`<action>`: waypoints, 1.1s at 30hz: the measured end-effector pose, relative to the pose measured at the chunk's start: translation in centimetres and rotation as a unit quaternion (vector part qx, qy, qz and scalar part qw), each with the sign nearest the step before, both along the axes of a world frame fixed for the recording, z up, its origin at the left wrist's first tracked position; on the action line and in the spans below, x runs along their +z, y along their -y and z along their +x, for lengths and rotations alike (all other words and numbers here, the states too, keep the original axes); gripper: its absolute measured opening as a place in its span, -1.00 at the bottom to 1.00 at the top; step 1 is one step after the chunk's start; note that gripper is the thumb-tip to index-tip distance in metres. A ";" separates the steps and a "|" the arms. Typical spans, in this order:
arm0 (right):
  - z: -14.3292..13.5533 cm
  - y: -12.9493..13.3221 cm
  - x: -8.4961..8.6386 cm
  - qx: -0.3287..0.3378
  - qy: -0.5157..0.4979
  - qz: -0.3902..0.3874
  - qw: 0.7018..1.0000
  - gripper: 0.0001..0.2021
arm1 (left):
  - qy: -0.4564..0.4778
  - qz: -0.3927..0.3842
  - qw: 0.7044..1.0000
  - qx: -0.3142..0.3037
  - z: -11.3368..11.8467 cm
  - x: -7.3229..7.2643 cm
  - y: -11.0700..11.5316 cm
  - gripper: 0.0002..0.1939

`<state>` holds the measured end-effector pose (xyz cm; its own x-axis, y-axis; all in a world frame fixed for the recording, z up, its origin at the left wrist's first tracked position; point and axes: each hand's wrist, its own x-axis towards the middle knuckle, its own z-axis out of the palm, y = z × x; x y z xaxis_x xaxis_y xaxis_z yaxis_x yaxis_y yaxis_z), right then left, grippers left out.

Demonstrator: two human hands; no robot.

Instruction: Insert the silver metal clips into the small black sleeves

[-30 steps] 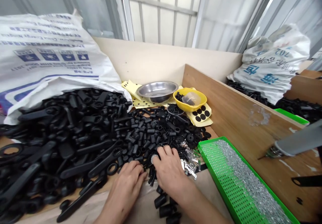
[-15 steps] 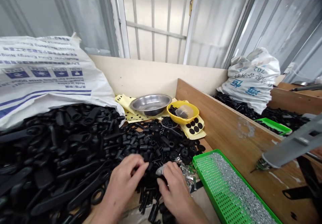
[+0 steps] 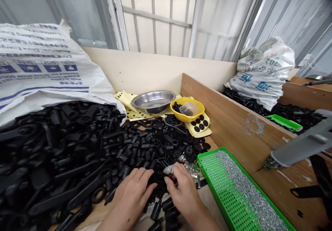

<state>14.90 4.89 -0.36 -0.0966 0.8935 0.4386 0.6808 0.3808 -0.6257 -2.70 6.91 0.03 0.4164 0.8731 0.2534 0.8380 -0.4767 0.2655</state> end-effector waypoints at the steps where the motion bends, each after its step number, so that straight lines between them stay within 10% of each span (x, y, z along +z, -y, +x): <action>1: 0.0 0.0 -0.1 0.001 -0.004 -0.002 1.000 -0.89 | -0.027 -0.004 1.000 0.003 0.2 -0.1 0.1 -0.79; 5: 0.0 0.0 -0.3 0.003 -0.017 -0.015 1.000 -0.89 | 0.002 0.003 1.000 0.031 0.7 0.4 -0.3 -0.78; 10: 0.2 -0.2 -0.3 0.014 -0.038 -0.024 0.999 -0.92 | 0.255 -0.016 0.966 0.044 2.1 4.4 -2.3 -0.64; 13: 0.4 -0.2 -0.4 0.009 -0.046 -0.015 0.999 -0.92 | 0.255 -0.056 0.965 -0.005 3.0 6.0 -2.6 -0.72; 24: 0.1 0.5 -0.3 -0.009 -0.068 0.007 0.998 -0.84 | 0.270 -0.222 0.937 0.009 1.8 2.4 -1.2 -0.68; 33: 1.2 0.4 0.5 -0.056 -0.241 -0.039 0.968 -0.78 | 0.154 -0.042 0.987 -0.032 5.9 3.4 -6.8 -0.77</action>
<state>16.12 4.50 0.15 0.2014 0.9189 0.3391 0.3369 0.2601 -0.9049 3.21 13.71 3.39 0.3869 0.8705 0.3041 0.6799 -0.4921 0.5436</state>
